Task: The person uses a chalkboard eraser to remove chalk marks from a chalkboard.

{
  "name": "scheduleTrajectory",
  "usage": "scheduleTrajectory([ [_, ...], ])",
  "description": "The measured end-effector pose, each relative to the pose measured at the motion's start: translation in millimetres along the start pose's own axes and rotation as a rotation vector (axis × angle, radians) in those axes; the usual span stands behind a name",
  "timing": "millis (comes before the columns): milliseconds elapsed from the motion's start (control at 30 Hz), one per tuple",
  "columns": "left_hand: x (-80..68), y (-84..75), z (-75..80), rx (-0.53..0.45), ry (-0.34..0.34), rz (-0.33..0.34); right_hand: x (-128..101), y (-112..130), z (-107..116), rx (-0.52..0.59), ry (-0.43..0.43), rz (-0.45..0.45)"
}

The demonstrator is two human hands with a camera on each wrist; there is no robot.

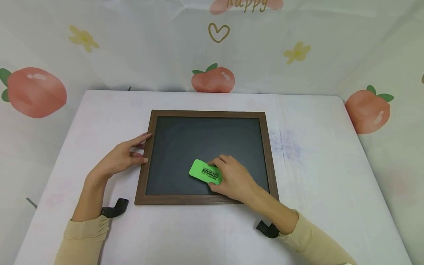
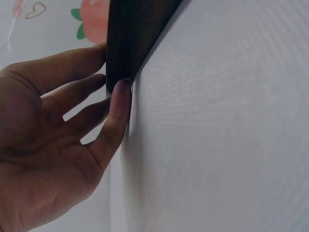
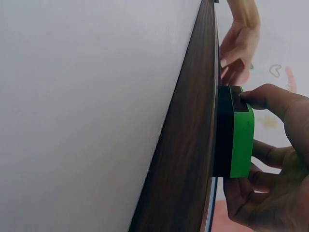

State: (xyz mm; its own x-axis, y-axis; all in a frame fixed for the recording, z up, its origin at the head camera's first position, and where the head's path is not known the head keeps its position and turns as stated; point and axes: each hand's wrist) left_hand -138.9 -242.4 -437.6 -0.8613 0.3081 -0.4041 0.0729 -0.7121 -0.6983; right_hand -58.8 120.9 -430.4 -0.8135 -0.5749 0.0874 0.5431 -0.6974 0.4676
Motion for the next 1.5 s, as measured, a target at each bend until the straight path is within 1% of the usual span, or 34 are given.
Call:
scheduleTrajectory([
  [333,0.3,-0.7,-0.2,-0.002,0.005,0.010,-10,-10,4,-0.008,-0.042,-0.063],
  [633,0.3,-0.9,-0.1,-0.005,0.005,0.010,-27,-20,5,0.016,-0.122,-0.122],
  [867,-0.3,-1.2,0.0,0.001,-0.001,0.011,-36,-30,9,0.031,-0.169,-0.177],
  [1067,-0.5,-2.3,-0.5,-0.005,0.002,0.018,-40,-33,12,0.022,-0.179,-0.172],
  [1167,-0.5,-2.6,-0.5,-0.015,0.006,0.020,-43,-37,16,0.035,-0.177,-0.184],
  [1300,-0.8,-2.8,0.2,-0.027,0.007,0.019,-45,-46,23,0.048,-0.178,-0.211],
  [1500,-0.4,-2.5,0.2,-0.019,0.008,0.012,-47,-60,30,0.058,-0.195,-0.218],
])
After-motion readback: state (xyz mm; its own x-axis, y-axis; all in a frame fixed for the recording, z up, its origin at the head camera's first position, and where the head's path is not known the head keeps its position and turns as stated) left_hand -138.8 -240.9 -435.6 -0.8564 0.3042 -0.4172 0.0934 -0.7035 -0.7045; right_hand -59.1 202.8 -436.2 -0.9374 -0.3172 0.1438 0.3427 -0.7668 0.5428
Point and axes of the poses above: each hand's wrist, its own x-axis towards the middle knuckle, its own z-axis out of the back of the hand, y = z × x, and after that the axes turned 10 degrees about z, right-handed
